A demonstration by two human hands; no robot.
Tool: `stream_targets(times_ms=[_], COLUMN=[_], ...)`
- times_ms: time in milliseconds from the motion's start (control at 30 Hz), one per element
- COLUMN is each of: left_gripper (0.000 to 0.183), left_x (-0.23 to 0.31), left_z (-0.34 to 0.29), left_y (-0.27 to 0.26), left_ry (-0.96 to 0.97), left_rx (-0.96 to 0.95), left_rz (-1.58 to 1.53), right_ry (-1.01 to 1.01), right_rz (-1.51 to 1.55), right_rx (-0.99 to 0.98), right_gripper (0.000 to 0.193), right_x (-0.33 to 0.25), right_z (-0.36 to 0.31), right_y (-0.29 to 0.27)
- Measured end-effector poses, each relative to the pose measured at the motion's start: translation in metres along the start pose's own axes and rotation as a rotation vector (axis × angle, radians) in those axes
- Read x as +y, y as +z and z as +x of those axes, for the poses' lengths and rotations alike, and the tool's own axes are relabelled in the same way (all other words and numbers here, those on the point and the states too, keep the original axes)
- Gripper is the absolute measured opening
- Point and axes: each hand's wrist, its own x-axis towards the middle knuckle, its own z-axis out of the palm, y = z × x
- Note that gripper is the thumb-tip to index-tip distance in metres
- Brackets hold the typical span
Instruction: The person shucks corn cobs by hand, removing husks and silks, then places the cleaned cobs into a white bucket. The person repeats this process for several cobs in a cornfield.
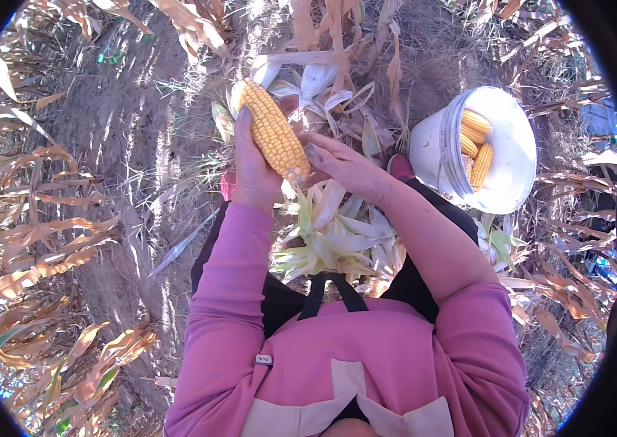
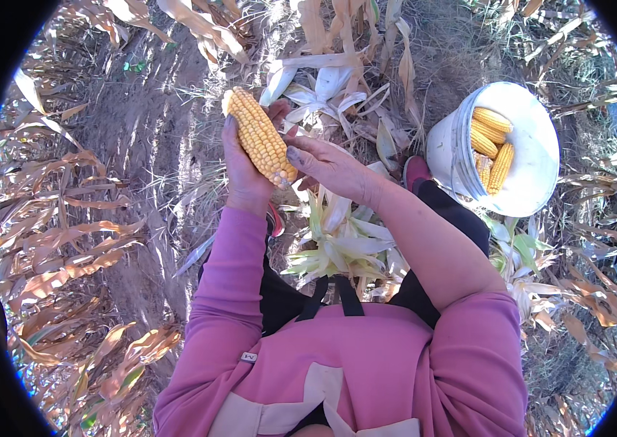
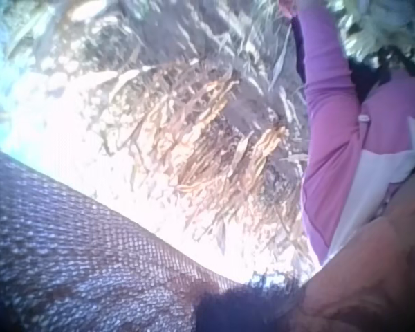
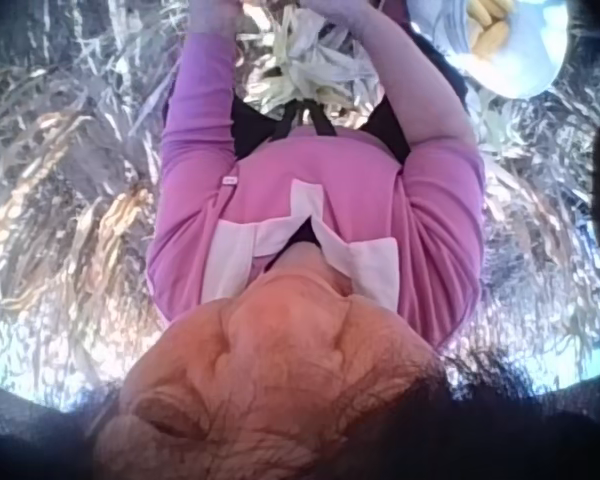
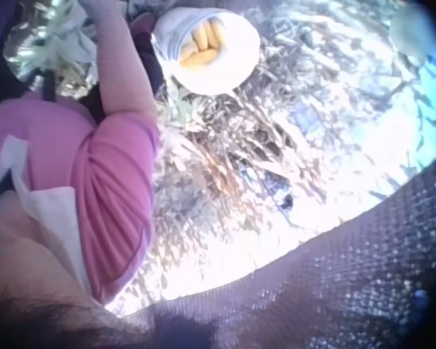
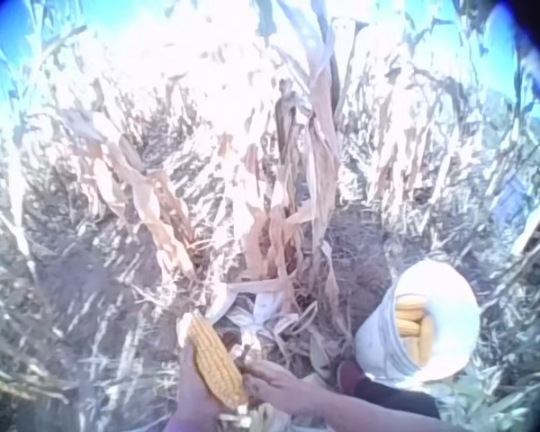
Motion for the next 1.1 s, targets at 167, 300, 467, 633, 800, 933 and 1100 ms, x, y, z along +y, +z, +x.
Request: stream_targets(times_ms=[167,300,467,633,800,933,1100], left_gripper=[0.062,0.064,0.065,0.061,0.052,0.053,0.065], left_x=[-0.008,-0.002,-0.001,0.007,0.013,0.01,0.004], left_z=[-0.007,-0.023,-0.035,-0.04,-0.036,-0.037,-0.029], left_y=[0.0,0.008,0.003,0.012,0.002,0.001,-0.009], left_ry=[0.101,0.04,0.091,0.1,-0.034,-0.13,0.273], left_rx=[-0.241,-0.329,-0.373,-0.362,-0.248,-0.23,-0.249], left_rz=[0.346,0.475,0.62,0.683,0.519,0.378,1.091], right_ry=[0.094,0.087,0.096,0.11,0.095,0.021,0.099], right_rz=[0.018,-0.121,-0.165,-0.223,-0.28,-0.05,-0.154], right_rx=[-0.048,0.009,-0.019,-0.054,-0.051,-0.06,0.134], right_gripper=[0.067,0.074,0.073,0.066,0.073,0.077,0.07], right_x=[-0.004,-0.011,-0.008,-0.004,-0.018,-0.024,-0.025], right_z=[-0.002,-0.004,-0.004,-0.002,-0.008,-0.02,-0.046], right_y=[-0.004,-0.01,-0.011,-0.013,-0.008,-0.019,-0.041])
